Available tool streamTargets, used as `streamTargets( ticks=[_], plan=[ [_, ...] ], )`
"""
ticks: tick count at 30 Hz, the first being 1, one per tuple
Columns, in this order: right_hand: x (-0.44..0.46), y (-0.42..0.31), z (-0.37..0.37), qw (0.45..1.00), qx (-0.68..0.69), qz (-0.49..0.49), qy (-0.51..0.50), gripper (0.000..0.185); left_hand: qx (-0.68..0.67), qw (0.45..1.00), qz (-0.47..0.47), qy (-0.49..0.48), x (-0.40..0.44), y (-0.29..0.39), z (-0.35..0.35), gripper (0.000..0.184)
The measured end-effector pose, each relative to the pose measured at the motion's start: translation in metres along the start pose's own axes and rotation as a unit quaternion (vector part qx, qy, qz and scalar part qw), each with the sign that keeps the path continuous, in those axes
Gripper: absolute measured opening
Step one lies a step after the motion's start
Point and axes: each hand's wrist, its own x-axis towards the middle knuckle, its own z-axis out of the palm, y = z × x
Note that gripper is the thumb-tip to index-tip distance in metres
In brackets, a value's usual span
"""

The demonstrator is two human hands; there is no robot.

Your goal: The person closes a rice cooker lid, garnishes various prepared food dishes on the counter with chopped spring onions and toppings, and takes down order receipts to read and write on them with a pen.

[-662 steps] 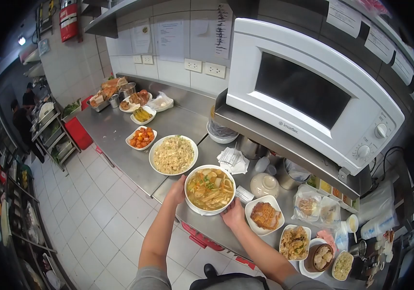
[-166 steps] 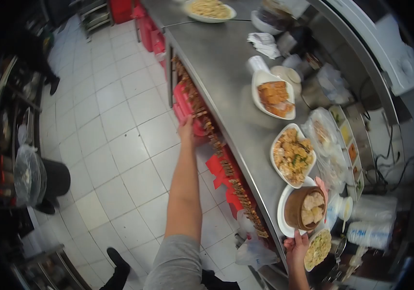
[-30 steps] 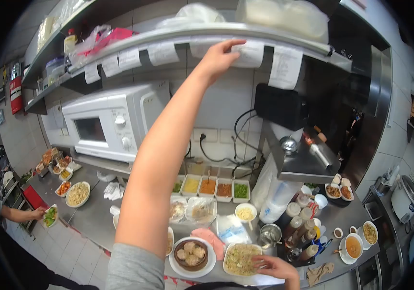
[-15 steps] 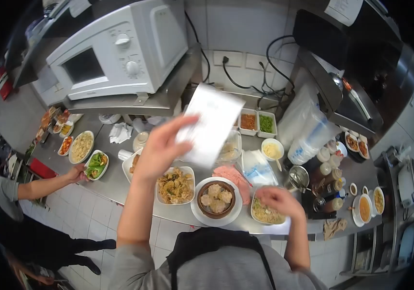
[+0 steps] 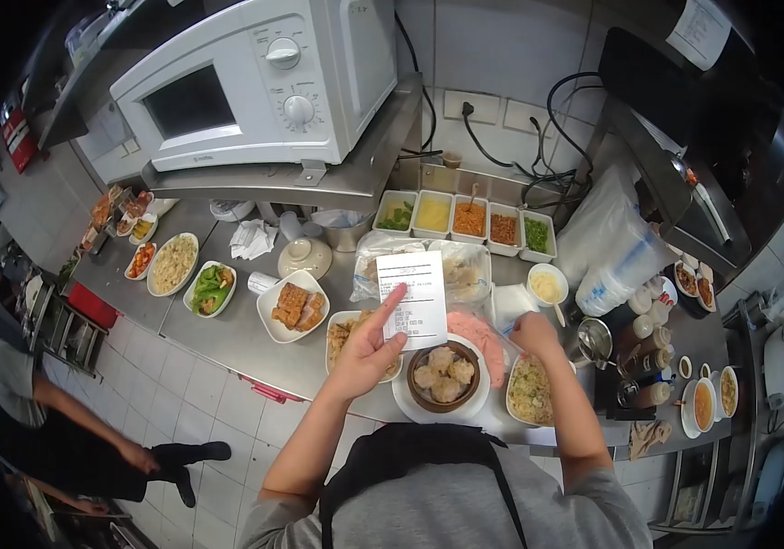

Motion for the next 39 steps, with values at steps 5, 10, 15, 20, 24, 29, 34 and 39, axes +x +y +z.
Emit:
streamTargets(
  ticks=[5, 10, 15, 20, 24, 29, 34, 39],
  plan=[
    [-0.01, 0.01, 0.016, 0.998, 0.044, -0.052, 0.002, 0.022, -0.041, 0.999, 0.0, -0.009, 0.023, -0.014, 0.02, 0.058],
    [0.001, -0.018, 0.022, 0.999, -0.014, 0.017, -0.038, 0.027, -0.078, 0.996, -0.004, -0.04, 0.04, -0.022, 0.037, 0.056],
    [-0.007, 0.009, -0.011, 0.996, 0.061, -0.061, -0.016, 0.026, -0.094, 0.994, 0.008, -0.048, 0.046, -0.02, 0.042, 0.057],
    [-0.063, 0.006, -0.078, 0.844, 0.505, -0.138, 0.113, 0.013, -0.093, 0.994, 0.024, -0.06, 0.049, -0.018, 0.042, 0.059],
    [-0.103, -0.05, -0.097, 0.551, 0.748, -0.309, 0.203, 0.006, -0.088, 0.995, 0.027, -0.048, 0.054, -0.022, 0.05, 0.059],
    [-0.117, -0.099, -0.09, 0.731, 0.43, -0.402, 0.346, 0.006, -0.048, 0.997, 0.039, -0.037, 0.058, -0.029, 0.054, 0.06],
    [-0.116, -0.107, -0.082, 0.744, 0.412, -0.395, 0.347, 0.006, -0.073, 0.995, 0.049, -0.036, 0.055, -0.022, 0.054, 0.059],
    [-0.116, -0.107, -0.084, 0.744, 0.393, -0.39, 0.374, 0.008, -0.051, 0.997, 0.051, -0.023, 0.054, -0.026, 0.052, 0.061]
  ],
)
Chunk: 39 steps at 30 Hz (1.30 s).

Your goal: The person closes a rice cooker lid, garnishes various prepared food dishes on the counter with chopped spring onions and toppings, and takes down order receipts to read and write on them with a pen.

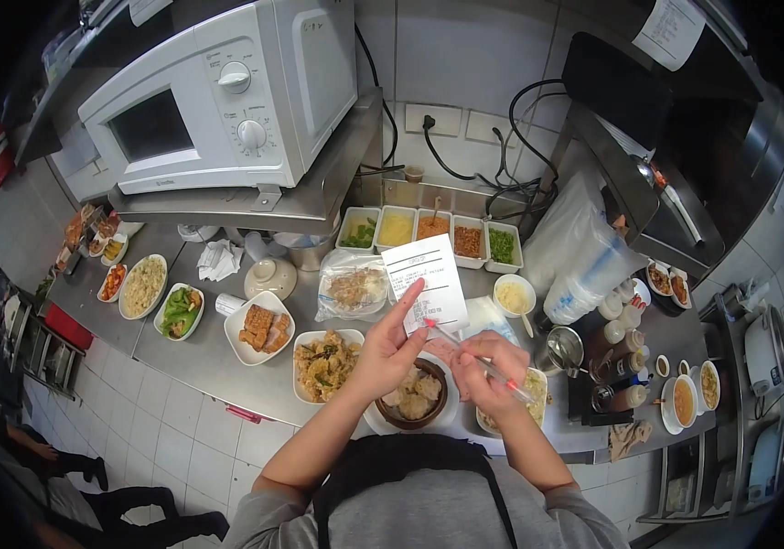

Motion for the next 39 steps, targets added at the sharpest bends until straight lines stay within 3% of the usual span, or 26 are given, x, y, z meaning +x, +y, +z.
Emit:
streamTargets(
  ticks=[2, 5, 8, 11, 17, 29, 36, 39],
  plan=[
    [-0.001, 0.002, -0.006, 0.999, -0.028, 0.003, 0.022, 0.008, 0.031, 0.999, 0.02, -0.001, 0.0, 0.0, -0.002, 0.062],
    [0.0, -0.002, -0.004, 1.0, 0.012, 0.001, 0.001, 0.008, -0.046, 0.999, -0.018, -0.007, 0.001, 0.004, 0.001, 0.065],
    [-0.003, 0.003, -0.004, 1.0, -0.002, 0.016, -0.002, 0.008, -0.054, 0.998, 0.01, -0.026, 0.003, 0.002, 0.002, 0.067],
    [-0.004, 0.009, -0.011, 0.999, -0.023, 0.015, 0.037, 0.008, -0.032, 0.999, 0.006, -0.024, 0.003, 0.003, 0.0, 0.069],
    [0.004, -0.001, 0.001, 1.0, 0.002, 0.011, -0.005, 0.004, -0.042, 0.999, -0.004, -0.024, 0.004, 0.004, 0.003, 0.068],
    [0.008, 0.006, -0.004, 0.999, -0.026, -0.017, 0.02, 0.006, -0.024, 0.999, 0.016, -0.012, 0.003, 0.001, -0.001, 0.073],
    [0.01, -0.004, -0.009, 0.988, 0.103, 0.069, 0.096, 0.015, -0.058, 0.997, 0.043, -0.022, 0.004, 0.015, 0.005, 0.085],
    [0.007, -0.002, -0.009, 0.995, 0.083, 0.051, 0.015, 0.014, -0.061, 0.997, 0.044, -0.026, 0.005, 0.016, 0.008, 0.086]
  ],
)
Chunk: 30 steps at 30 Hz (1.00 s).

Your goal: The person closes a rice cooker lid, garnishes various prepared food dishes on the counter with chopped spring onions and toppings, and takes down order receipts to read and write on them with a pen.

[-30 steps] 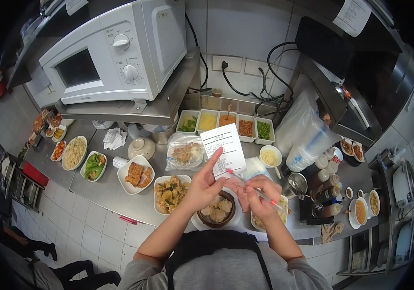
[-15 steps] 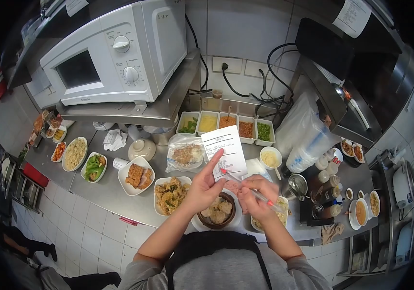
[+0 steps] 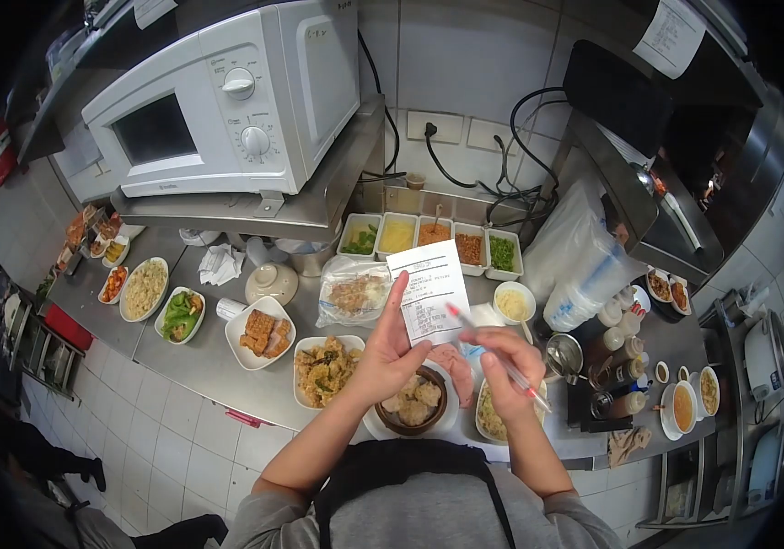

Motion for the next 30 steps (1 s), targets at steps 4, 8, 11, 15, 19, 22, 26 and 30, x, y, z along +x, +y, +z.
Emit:
streamTargets(
  ticks=[4, 8, 11, 15, 19, 22, 26, 30],
  plan=[
    [-0.002, 0.001, 0.008, 1.0, -0.002, 0.008, -0.022, 0.016, 0.01, 1.0, 0.006, -0.002, -0.001, 0.0, 0.001, 0.086],
    [0.002, 0.0, 0.014, 0.998, -0.061, -0.02, -0.029, 0.013, 0.007, 1.0, 0.001, -0.003, -0.001, -0.001, 0.002, 0.085],
    [0.004, 0.0, 0.011, 0.99, -0.134, -0.05, 0.003, 0.013, 0.018, 1.0, 0.002, 0.001, -0.003, -0.004, -0.002, 0.083],
    [0.005, -0.002, 0.0, 0.988, -0.138, -0.024, 0.057, 0.011, 0.006, 1.0, 0.002, -0.003, -0.004, -0.002, -0.004, 0.082],
    [0.018, 0.004, -0.013, 0.954, -0.275, -0.082, 0.087, 0.016, -0.014, 1.0, -0.001, -0.013, -0.008, -0.009, -0.012, 0.082],
    [-0.003, 0.064, -0.042, 0.97, -0.083, 0.225, 0.05, 0.019, -0.03, 0.999, 0.015, -0.024, -0.01, -0.011, -0.02, 0.082],
    [-0.012, 0.122, -0.02, 0.928, -0.251, 0.248, -0.118, 0.025, -0.06, 0.998, 0.02, -0.018, -0.01, -0.002, -0.018, 0.082],
    [-0.026, 0.157, -0.017, 0.927, -0.312, 0.136, -0.158, 0.036, 0.037, 0.997, 0.061, 0.001, -0.01, -0.003, -0.027, 0.084]
  ],
)
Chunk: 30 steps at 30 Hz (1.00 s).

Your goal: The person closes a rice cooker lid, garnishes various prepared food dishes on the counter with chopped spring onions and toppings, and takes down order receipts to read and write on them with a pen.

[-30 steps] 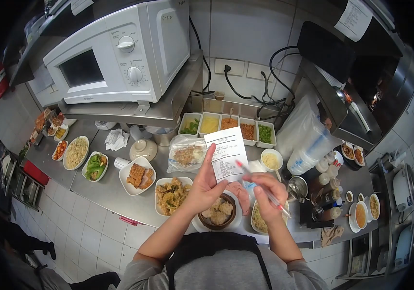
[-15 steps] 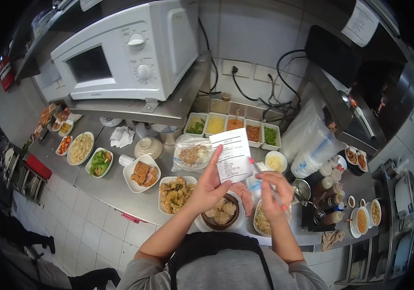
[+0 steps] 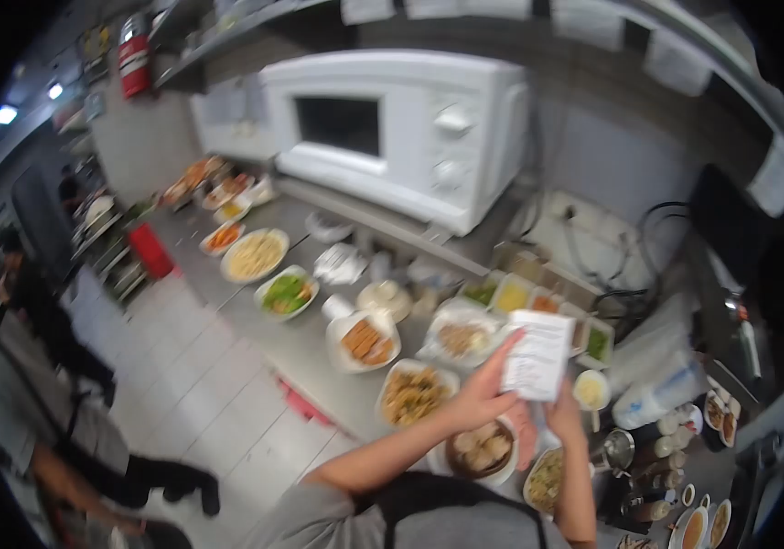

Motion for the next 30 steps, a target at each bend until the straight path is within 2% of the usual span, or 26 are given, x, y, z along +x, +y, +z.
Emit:
streamTargets(
  ticks=[1, 2, 3, 4, 5, 7, 8, 10, 12, 14, 15, 16, 18, 19, 20, 22, 25, 26, 27, 30],
  plan=[
    [0.006, -0.008, -0.004, 0.999, 0.019, -0.036, 0.025, 0.041, 0.013, 1.0, 0.013, 0.014, 0.0, -0.006, -0.004, 0.085],
    [0.014, -0.02, -0.017, 0.98, 0.199, 0.001, -0.007, 0.043, -0.033, 0.999, -0.022, 0.025, -0.002, -0.001, -0.003, 0.082],
    [0.02, -0.036, -0.031, 0.926, 0.375, 0.026, -0.037, 0.044, -0.031, 0.999, -0.029, 0.023, -0.003, -0.002, -0.006, 0.084],
    [0.024, -0.059, -0.047, 0.843, 0.533, 0.017, -0.069, 0.041, 0.006, 0.999, -0.032, 0.038, -0.004, 0.001, -0.003, 0.086],
    [0.025, -0.079, -0.06, 0.731, 0.674, -0.002, -0.107, 0.038, 0.021, 0.998, -0.043, 0.042, -0.005, 0.0, -0.003, 0.087],
    [0.03, -0.097, -0.074, 0.864, 0.471, -0.098, -0.148, 0.031, 0.037, 0.997, -0.061, 0.023, -0.006, -0.001, -0.002, 0.089],
    [0.032, -0.102, -0.078, 0.908, 0.356, -0.136, -0.172, 0.028, 0.052, 0.996, -0.066, 0.018, -0.006, 0.001, 0.0, 0.09],
    [0.037, -0.111, -0.079, 0.91, 0.372, -0.048, -0.176, 0.024, 0.117, 0.992, -0.046, 0.019, -0.009, -0.002, 0.001, 0.091],
    [0.048, -0.107, -0.085, 0.914, 0.364, 0.022, -0.179, 0.029, 0.096, 0.991, -0.084, 0.029, -0.015, 0.019, 0.011, 0.087],
    [0.072, -0.108, -0.108, 0.93, 0.353, -0.075, -0.066, 0.03, 0.107, 0.988, -0.098, 0.058, -0.029, 0.032, 0.014, 0.08],
    [0.087, -0.112, -0.127, 0.937, 0.333, -0.104, -0.002, 0.033, 0.13, 0.978, -0.157, 0.034, -0.042, 0.026, 0.001, 0.075],
    [0.102, -0.115, -0.156, 0.965, 0.224, -0.125, 0.059, 0.034, 0.151, 0.965, -0.215, 0.009, -0.061, 0.018, -0.018, 0.071],
    [0.129, -0.139, -0.213, 0.947, 0.233, -0.142, 0.167, 0.033, 0.309, 0.883, -0.327, -0.131, -0.098, 0.014, -0.046, 0.048],
    [0.146, -0.141, -0.235, 0.928, 0.231, -0.191, 0.221, 0.033, 0.308, 0.846, -0.419, -0.117, -0.119, 0.007, -0.054, 0.03],
    [0.16, -0.146, -0.258, 0.925, 0.202, -0.209, 0.244, 0.033, 0.303, 0.801, -0.507, -0.101, -0.142, -0.005, -0.06, 0.025],
    [0.183, -0.159, -0.298, 0.915, 0.173, -0.235, 0.278, 0.034, 0.47, 0.78, -0.407, -0.076, -0.197, -0.045, -0.072, 0.028],
    [0.208, -0.175, -0.332, 0.911, 0.194, -0.234, 0.28, 0.037, 0.305, 0.849, -0.42, 0.1, -0.217, -0.078, -0.06, 0.03],
    [0.22, -0.169, -0.345, 0.919, 0.194, -0.218, 0.263, 0.039, 0.364, 0.845, -0.374, 0.117, -0.221, -0.093, -0.062, 0.029],
    [0.23, -0.171, -0.35, 0.907, 0.242, -0.229, 0.258, 0.04, 0.35, 0.833, -0.411, 0.125, -0.213, -0.086, -0.051, 0.029],
    [0.231, -0.183, -0.362, 0.918, 0.277, -0.183, 0.216, 0.042, 0.298, 0.807, -0.495, 0.127, -0.181, -0.065, -0.032, 0.025]
  ],
)
